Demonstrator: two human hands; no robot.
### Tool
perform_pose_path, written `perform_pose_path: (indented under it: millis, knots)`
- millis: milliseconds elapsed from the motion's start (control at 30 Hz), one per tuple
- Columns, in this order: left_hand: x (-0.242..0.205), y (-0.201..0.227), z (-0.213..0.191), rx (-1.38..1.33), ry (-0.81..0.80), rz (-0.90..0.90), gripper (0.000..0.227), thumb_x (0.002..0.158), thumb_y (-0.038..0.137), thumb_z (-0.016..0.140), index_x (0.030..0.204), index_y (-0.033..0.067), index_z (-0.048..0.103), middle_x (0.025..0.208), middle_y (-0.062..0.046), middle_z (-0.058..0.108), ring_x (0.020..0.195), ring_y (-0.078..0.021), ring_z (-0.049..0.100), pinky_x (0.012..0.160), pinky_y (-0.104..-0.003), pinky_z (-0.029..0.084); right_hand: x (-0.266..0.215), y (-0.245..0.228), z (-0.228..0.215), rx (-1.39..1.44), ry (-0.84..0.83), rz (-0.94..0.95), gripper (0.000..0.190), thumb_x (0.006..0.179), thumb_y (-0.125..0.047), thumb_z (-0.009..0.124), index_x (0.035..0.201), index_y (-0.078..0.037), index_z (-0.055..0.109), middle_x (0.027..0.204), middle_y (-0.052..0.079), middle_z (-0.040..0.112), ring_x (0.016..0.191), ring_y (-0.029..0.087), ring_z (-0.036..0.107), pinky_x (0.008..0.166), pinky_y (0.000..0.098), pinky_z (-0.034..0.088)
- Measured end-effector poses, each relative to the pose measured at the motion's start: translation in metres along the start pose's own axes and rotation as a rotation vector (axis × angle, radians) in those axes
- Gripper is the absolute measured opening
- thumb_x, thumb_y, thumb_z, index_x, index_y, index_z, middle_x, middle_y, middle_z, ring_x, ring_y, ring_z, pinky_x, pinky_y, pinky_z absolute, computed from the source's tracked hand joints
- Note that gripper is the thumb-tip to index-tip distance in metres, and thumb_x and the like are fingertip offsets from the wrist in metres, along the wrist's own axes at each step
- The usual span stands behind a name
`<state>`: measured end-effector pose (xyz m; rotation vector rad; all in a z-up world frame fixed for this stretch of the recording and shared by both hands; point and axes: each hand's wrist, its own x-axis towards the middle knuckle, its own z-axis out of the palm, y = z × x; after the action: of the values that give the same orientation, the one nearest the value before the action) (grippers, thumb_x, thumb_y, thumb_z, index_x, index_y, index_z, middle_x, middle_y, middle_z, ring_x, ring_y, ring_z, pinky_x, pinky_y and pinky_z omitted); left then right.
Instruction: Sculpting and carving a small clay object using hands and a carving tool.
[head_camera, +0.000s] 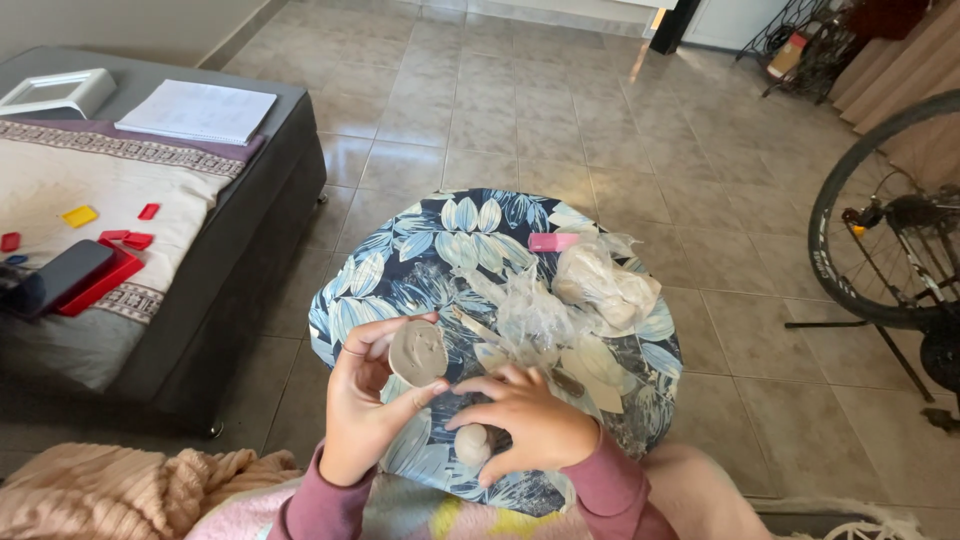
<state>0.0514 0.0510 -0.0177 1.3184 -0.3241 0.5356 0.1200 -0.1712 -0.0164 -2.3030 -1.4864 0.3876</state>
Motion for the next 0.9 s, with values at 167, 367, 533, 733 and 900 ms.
perform_pose_path:
  millis: [167, 367, 533, 733, 900]
  knots:
    - [0.001, 0.003, 0.000, 0.021, -0.027, 0.026, 0.066, 0.076, -0.010, 0.084, 0.132, 0.0008, 0.050, 0.143, -0.022, 0.062, 0.131, -0.0246, 0.062, 0.111, -0.040, 0.051, 0.002, 0.000, 0.003, 0.028, 0.049, -0.046, 0.061, 0.059, -0.037, 0.092, 0.117, -0.029, 0.073, 0.140, -0.002, 0.057, 0.127, 0.028, 0.045, 0.105, 0.0494, 0.031]
    - [-0.003, -0.007, -0.009, -0.013, -0.017, 0.014, 0.068, 0.077, -0.003, 0.085, 0.136, -0.0008, 0.050, 0.136, -0.021, 0.067, 0.126, -0.0244, 0.065, 0.106, -0.039, 0.053, 0.004, 0.001, -0.009, 0.098, 0.106, -0.179, 0.056, 0.060, -0.025, 0.092, 0.112, -0.017, 0.073, 0.137, 0.003, 0.063, 0.127, 0.029, 0.051, 0.107, 0.0453, 0.038]
    - [-0.003, -0.011, -0.010, -0.158, 0.029, -0.094, 0.069, 0.085, 0.002, 0.079, 0.148, -0.0038, 0.052, 0.134, -0.022, 0.067, 0.109, -0.0250, 0.068, 0.096, -0.039, 0.056, 0.001, -0.008, -0.027, 0.350, 0.152, -0.222, 0.055, 0.073, -0.018, 0.089, 0.124, -0.008, 0.069, 0.134, 0.008, 0.070, 0.126, 0.025, 0.065, 0.109, 0.0385, 0.049]
    - [0.004, 0.000, 0.001, -0.214, 0.084, -0.100, 0.065, 0.089, 0.000, 0.072, 0.148, -0.0038, 0.045, 0.154, -0.019, 0.051, 0.125, -0.0230, 0.063, 0.103, -0.044, 0.057, -0.010, -0.006, -0.032, 0.747, 0.267, -0.180, 0.063, 0.080, -0.003, 0.083, 0.139, -0.004, 0.062, 0.132, 0.012, 0.072, 0.122, 0.021, 0.069, 0.106, 0.0356, 0.054]
    - [0.002, -0.007, 0.003, -0.172, 0.040, -0.083, 0.068, 0.088, -0.001, 0.072, 0.150, -0.0048, 0.044, 0.168, -0.015, 0.036, 0.124, -0.0252, 0.061, 0.104, -0.040, 0.052, -0.018, 0.001, -0.031, 1.177, 0.294, -0.068, 0.072, 0.083, -0.003, 0.081, 0.146, -0.006, 0.046, 0.132, 0.013, 0.066, 0.118, 0.023, 0.066, 0.099, 0.0359, 0.056]
